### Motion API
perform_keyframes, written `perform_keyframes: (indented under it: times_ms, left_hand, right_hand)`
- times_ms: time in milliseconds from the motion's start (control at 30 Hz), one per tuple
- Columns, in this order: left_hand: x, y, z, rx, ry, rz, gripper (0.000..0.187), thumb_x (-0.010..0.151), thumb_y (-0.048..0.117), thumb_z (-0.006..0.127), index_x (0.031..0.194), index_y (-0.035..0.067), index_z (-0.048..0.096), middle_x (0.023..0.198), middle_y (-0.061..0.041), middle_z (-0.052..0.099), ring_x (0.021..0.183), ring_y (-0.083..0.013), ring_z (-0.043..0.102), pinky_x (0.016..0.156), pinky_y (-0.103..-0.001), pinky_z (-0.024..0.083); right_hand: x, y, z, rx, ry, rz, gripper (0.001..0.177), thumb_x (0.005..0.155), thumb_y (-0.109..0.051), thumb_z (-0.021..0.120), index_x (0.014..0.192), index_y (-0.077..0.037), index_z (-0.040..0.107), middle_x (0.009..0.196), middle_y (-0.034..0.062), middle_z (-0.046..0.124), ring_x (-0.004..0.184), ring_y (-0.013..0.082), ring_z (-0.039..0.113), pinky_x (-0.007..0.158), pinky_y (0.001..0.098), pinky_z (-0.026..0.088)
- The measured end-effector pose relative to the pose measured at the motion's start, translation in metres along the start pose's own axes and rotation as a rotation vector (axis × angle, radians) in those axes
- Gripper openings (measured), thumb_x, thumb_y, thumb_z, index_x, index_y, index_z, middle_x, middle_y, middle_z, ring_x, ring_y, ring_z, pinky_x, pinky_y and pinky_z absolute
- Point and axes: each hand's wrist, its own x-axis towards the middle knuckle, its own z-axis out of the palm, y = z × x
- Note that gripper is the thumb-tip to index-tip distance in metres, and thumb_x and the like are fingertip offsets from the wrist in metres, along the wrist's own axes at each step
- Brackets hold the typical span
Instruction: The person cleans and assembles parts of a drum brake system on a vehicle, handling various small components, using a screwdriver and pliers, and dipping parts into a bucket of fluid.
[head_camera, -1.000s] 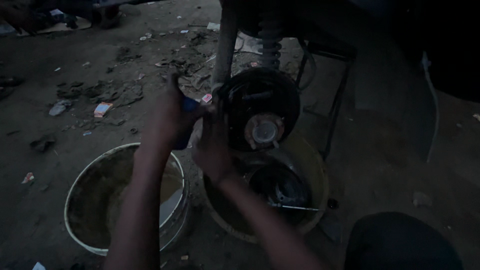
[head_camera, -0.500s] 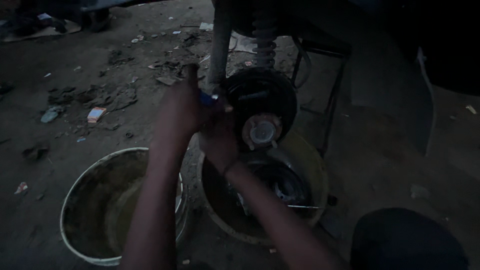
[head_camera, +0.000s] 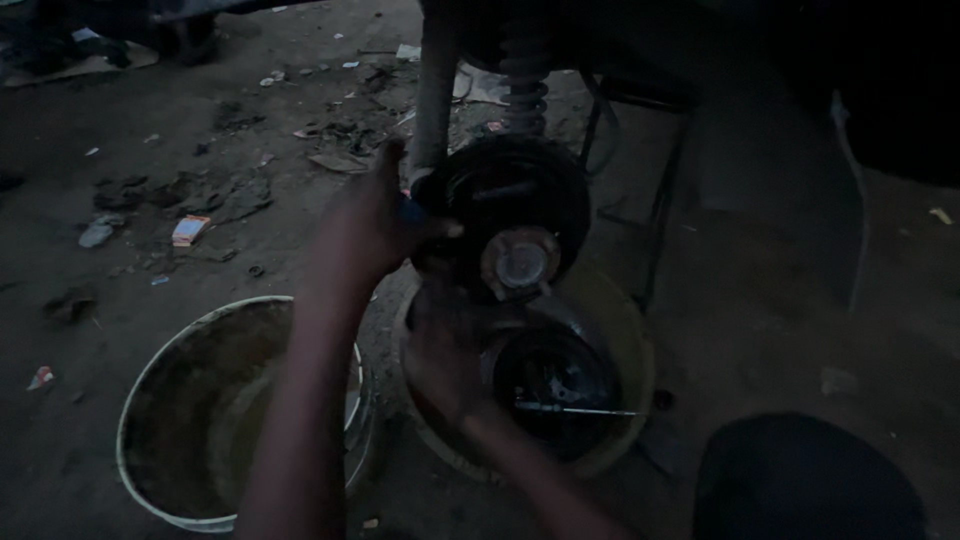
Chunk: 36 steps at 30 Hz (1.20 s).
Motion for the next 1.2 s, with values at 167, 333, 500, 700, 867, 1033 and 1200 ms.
perform_keyframes:
  times_ms: [167,333,500,700,867,1033,1200]
  left_hand:
    - [0.015,-0.005,0.024,0.062,0.185,0.168,0.098,0.084,0.047,0.087,0.155,0.000,0.039,0.108,-0.026,0.071,0.099,-0.0448,0.069,0.078,-0.054,0.056]
    - [0.013,-0.009,0.028,0.059,0.256,0.204,0.107,0.071,0.048,0.093,0.150,-0.003,0.041,0.105,-0.027,0.070,0.093,-0.0433,0.069,0.072,-0.052,0.056]
    - [-0.001,-0.024,0.028,-0.292,0.100,-0.108,0.095,0.077,0.048,0.089,0.145,-0.001,0.043,0.089,-0.019,0.072,0.079,-0.0289,0.072,0.071,-0.042,0.056]
    - [-0.008,-0.044,0.030,-0.515,0.155,-0.277,0.088,0.079,0.046,0.087,0.138,0.001,0.039,0.094,-0.018,0.068,0.078,-0.0273,0.069,0.067,-0.043,0.057]
    - [-0.007,-0.022,0.017,-0.335,-0.214,-0.260,0.099,0.065,0.026,0.091,0.144,0.007,0.034,0.097,-0.020,0.075,0.092,-0.0302,0.074,0.081,-0.045,0.058]
    - [0.004,0.016,0.017,0.105,-0.098,0.017,0.073,0.087,0.022,0.074,0.147,0.003,0.037,0.121,-0.025,0.066,0.106,-0.0451,0.068,0.084,-0.055,0.055]
    - [0.036,0.027,0.035,0.335,0.118,0.187,0.068,0.086,0.020,0.069,0.143,-0.001,0.039,0.136,-0.025,0.058,0.109,-0.0455,0.066,0.086,-0.057,0.052]
  right_hand:
    - [0.082,0.045,0.061,0.047,-0.327,0.037,0.048,0.104,-0.028,0.048,0.142,0.001,0.052,0.145,0.0286,0.054,0.137,0.0474,0.051,0.119,0.0560,0.038]
    - [0.025,0.051,0.028,-0.391,-0.105,-0.134,0.058,0.104,-0.032,0.051,0.149,0.002,0.040,0.152,0.0314,0.043,0.142,0.0479,0.043,0.120,0.0557,0.033]
    - [-0.031,0.064,-0.028,-0.397,-0.239,-0.032,0.064,0.103,-0.028,0.050,0.159,-0.005,0.027,0.165,0.0158,0.032,0.153,0.0308,0.034,0.123,0.0548,0.028]
    - [-0.045,0.095,-0.095,-0.363,-0.320,-0.002,0.063,0.102,-0.024,0.051,0.160,-0.011,0.034,0.163,0.0142,0.034,0.151,0.0342,0.033,0.121,0.0536,0.029]
    - [0.020,0.102,-0.138,-0.024,0.038,0.183,0.060,0.102,-0.020,0.053,0.159,-0.006,0.038,0.164,0.0159,0.038,0.153,0.0359,0.036,0.125,0.0506,0.031]
    - [0.115,0.132,-0.169,-0.178,-0.122,-0.279,0.062,0.101,-0.019,0.055,0.158,0.000,0.040,0.165,0.0200,0.038,0.154,0.0381,0.035,0.127,0.0506,0.030]
    - [0.110,0.187,-0.176,-0.423,-0.499,-0.543,0.069,0.098,-0.029,0.057,0.157,0.001,0.037,0.166,0.0203,0.027,0.155,0.0340,0.025,0.125,0.0523,0.023]
